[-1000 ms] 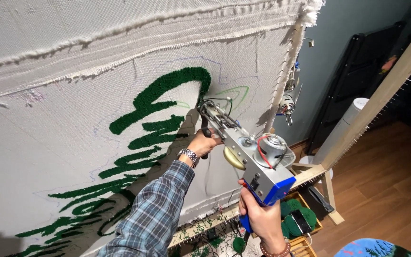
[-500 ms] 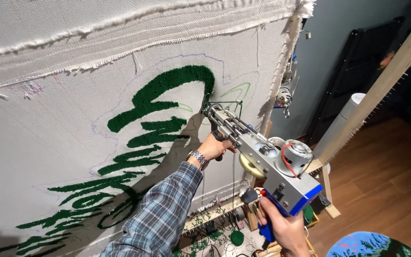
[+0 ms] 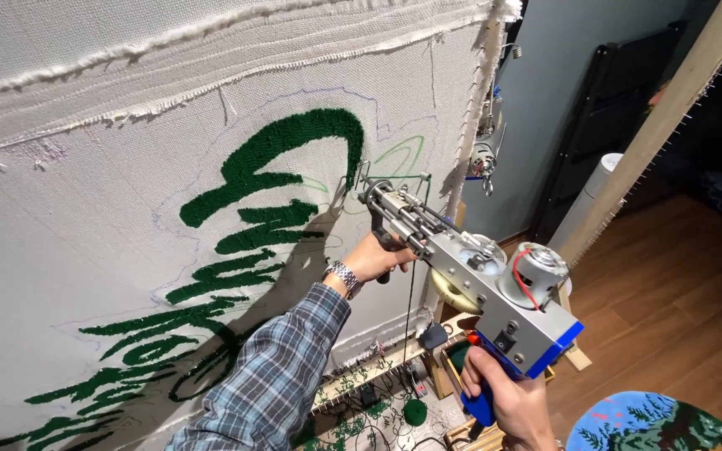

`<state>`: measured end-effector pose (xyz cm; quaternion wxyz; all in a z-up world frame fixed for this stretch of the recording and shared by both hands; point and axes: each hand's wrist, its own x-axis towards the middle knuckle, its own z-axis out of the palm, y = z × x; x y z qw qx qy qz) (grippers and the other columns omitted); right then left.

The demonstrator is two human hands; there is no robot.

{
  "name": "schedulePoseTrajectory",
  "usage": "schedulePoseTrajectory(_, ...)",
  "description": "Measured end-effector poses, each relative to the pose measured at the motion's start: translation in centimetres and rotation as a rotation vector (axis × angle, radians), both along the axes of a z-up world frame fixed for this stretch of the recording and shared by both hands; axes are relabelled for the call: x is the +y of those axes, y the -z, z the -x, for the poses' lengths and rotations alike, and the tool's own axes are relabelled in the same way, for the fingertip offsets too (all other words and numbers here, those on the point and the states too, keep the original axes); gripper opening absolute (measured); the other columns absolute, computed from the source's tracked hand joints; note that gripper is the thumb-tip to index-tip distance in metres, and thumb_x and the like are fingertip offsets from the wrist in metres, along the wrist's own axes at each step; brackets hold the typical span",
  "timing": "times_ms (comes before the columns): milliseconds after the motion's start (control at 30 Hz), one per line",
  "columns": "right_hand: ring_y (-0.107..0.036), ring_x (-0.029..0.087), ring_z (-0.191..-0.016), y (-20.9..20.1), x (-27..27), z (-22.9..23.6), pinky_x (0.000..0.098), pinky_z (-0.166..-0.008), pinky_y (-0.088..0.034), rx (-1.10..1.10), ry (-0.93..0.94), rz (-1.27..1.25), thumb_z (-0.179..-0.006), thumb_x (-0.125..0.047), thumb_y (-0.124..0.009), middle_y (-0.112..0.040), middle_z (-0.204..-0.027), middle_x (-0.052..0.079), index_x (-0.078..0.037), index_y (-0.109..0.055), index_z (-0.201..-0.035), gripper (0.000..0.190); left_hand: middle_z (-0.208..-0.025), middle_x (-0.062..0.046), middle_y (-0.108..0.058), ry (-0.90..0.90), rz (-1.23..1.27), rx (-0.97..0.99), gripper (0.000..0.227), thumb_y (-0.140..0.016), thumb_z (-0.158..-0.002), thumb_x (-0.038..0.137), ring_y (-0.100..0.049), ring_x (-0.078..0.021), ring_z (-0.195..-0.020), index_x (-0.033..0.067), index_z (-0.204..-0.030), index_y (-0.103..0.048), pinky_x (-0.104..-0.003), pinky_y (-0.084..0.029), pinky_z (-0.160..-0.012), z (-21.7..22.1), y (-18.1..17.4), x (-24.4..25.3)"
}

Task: Using a tufting gun to apply green yarn to a canvas to create a rug design.

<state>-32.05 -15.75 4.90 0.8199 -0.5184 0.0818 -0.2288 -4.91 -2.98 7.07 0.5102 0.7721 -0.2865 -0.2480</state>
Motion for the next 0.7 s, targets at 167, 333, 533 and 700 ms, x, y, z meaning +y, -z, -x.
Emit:
schedulePoseTrajectory(167, -0.050, 0.024, -0.043, 1.3, 0.2, -0.7, 0.0389, -0.041, -0.047, -0.054, -0.083, 0.015, -0.096, 0.000, -0.062, -0.047, -0.056, 0.014, 0.006, -0.053, -0.092, 0.012, -0.074, -0.005, -0.075, -0.047, 0.038, 0.074, 0.019, -0.078, -0.091, 0.029, -0.058, -0.0106, -0.065, 0.0127, -0.083, -0.072, -0.029, -0.047, -0.065, -0.4, 1.7, 0.8)
schedulePoseTrajectory(333, -0.049, 0.025, -0.045, 0.8, 0.7, -1.0, 0.0408, -0.043, -0.045, 0.020, -0.068, -0.012, -0.096, 0.001, -0.062, -0.045, -0.058, 0.014, 0.006, -0.052, -0.097, 0.011, -0.075, -0.006, -0.076, -0.103, 0.009, 0.139, 0.016, -0.079, -0.092, 0.020, -0.056, -0.0102, -0.063, 0.0108, -0.081, -0.070, -0.028, -0.046, -0.063, -0.6, 1.9, 1.1)
schedulePoseTrajectory(533, -0.049, 0.023, -0.044, 0.7, 0.9, -1.0, 0.0385, -0.042, -0.046, -0.035, -0.105, 0.026, -0.097, -0.001, -0.061, -0.045, -0.058, 0.012, 0.003, -0.050, -0.086, 0.016, -0.076, -0.006, -0.077, -0.110, -0.021, 0.144, 0.013, -0.080, -0.089, 0.021, -0.056, -0.0098, -0.065, 0.0112, -0.085, -0.072, -0.027, -0.045, -0.063, -0.3, 1.7, 1.3)
schedulePoseTrajectory(700, -0.051, 0.026, -0.045, 0.8, 0.9, -1.4, 0.0402, -0.043, -0.047, 0.059, -0.050, -0.002, -0.095, 0.001, -0.064, -0.047, -0.058, 0.014, 0.004, -0.050, -0.090, 0.015, -0.075, -0.005, -0.075, -0.100, -0.047, 0.149, 0.017, -0.083, -0.087, 0.027, -0.051, -0.0085, -0.063, 0.0120, -0.089, -0.077, -0.025, -0.039, -0.057, -0.3, 1.0, 1.3)
